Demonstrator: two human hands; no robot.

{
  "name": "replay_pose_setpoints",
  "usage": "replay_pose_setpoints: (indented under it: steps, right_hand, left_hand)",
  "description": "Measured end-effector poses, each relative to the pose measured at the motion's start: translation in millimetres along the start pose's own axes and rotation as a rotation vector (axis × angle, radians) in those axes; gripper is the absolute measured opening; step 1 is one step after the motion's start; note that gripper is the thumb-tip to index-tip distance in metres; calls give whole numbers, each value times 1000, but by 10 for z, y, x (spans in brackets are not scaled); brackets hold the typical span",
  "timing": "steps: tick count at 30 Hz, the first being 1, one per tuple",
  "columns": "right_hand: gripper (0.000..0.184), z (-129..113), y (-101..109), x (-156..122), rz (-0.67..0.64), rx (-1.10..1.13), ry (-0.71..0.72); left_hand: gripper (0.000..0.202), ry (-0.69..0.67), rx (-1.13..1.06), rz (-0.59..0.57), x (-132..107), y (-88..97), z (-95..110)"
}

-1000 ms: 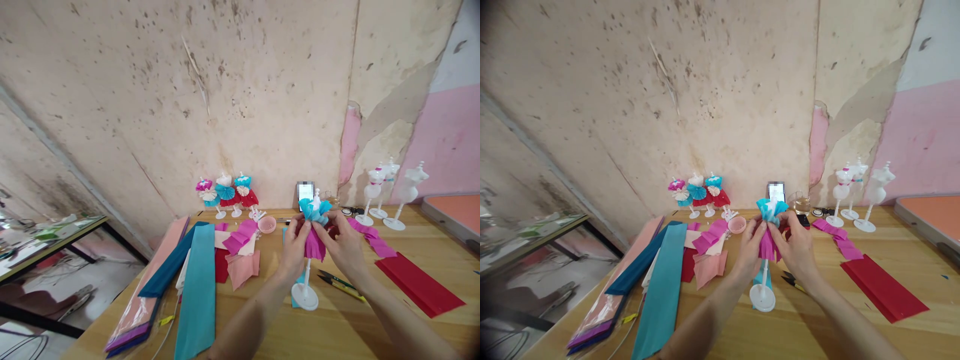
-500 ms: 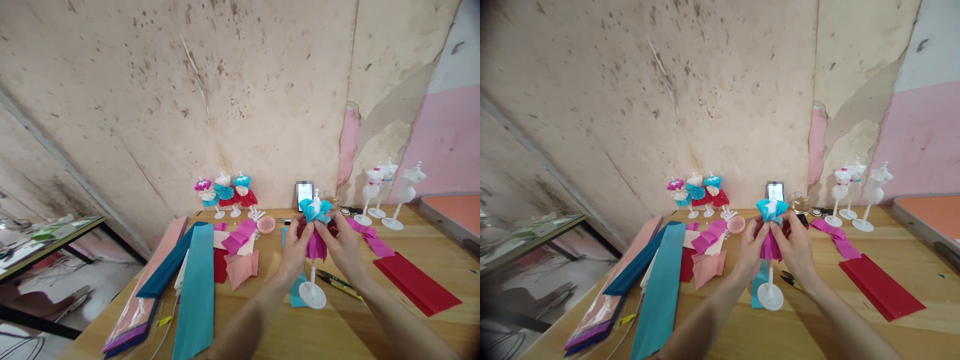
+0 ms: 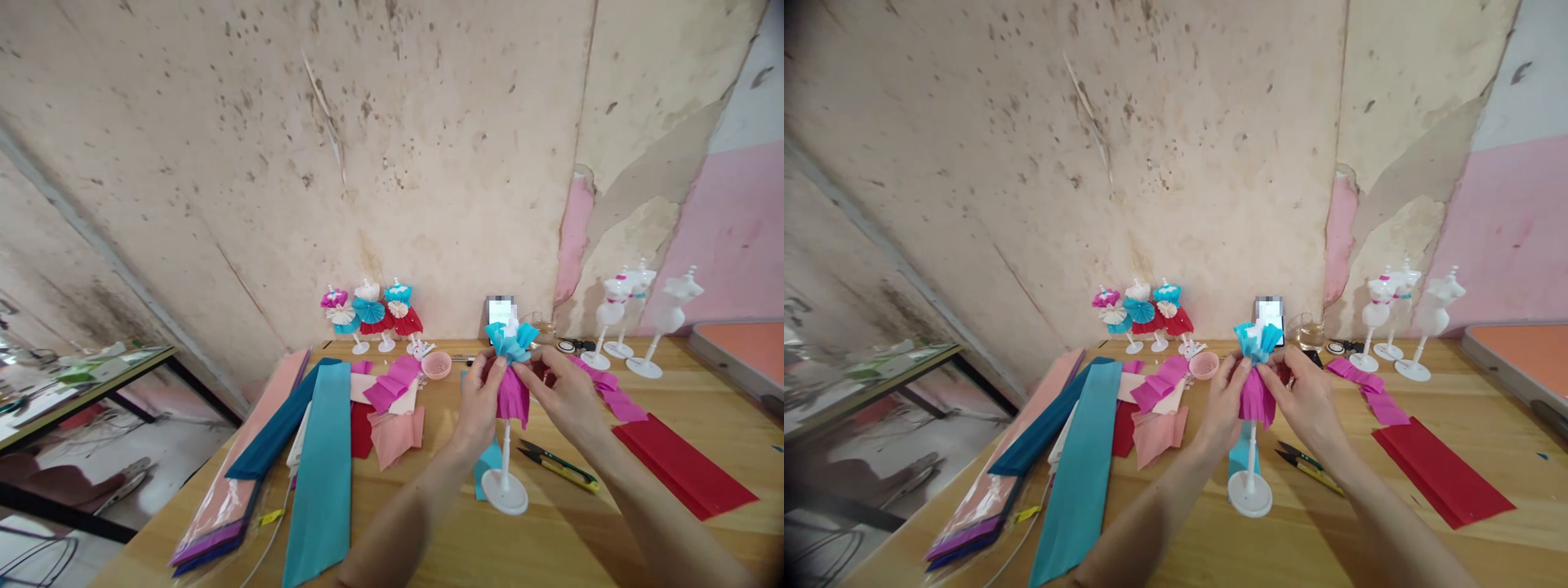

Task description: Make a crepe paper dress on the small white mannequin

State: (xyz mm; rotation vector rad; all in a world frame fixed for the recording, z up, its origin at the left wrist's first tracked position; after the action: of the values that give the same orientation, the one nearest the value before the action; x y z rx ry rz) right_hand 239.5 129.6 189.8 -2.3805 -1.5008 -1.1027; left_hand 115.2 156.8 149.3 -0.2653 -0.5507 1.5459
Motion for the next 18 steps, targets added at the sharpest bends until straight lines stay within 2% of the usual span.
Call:
replay_pose_setpoints:
  steps: [6,10,18]
  right_hand:
    - [27,-32,-21,-30,-70,109,-81]
    - [28,-22,-20,-22,-59,132,-119]
    - [24,-44,8,-20,30,-32,58]
  left_hand:
    - [26,10,0,-1,-8,7,-12]
    - [27,11,8,-20,-19,-4,-10]
    - [29,18,-4,-42,-41,-31,-20]
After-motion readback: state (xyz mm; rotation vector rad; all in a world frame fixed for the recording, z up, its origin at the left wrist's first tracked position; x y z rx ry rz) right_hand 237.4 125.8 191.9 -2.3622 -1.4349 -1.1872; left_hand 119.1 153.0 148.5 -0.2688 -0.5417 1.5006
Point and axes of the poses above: each hand's wrist, its own x-axis towards the middle knuckle, its own y-axis out of the back of the hand, z = x × y, the point moved 5 cm from there along x, towards the middle knuckle, and after that the axes turned 12 degrees about z, right-handed, at the moved point
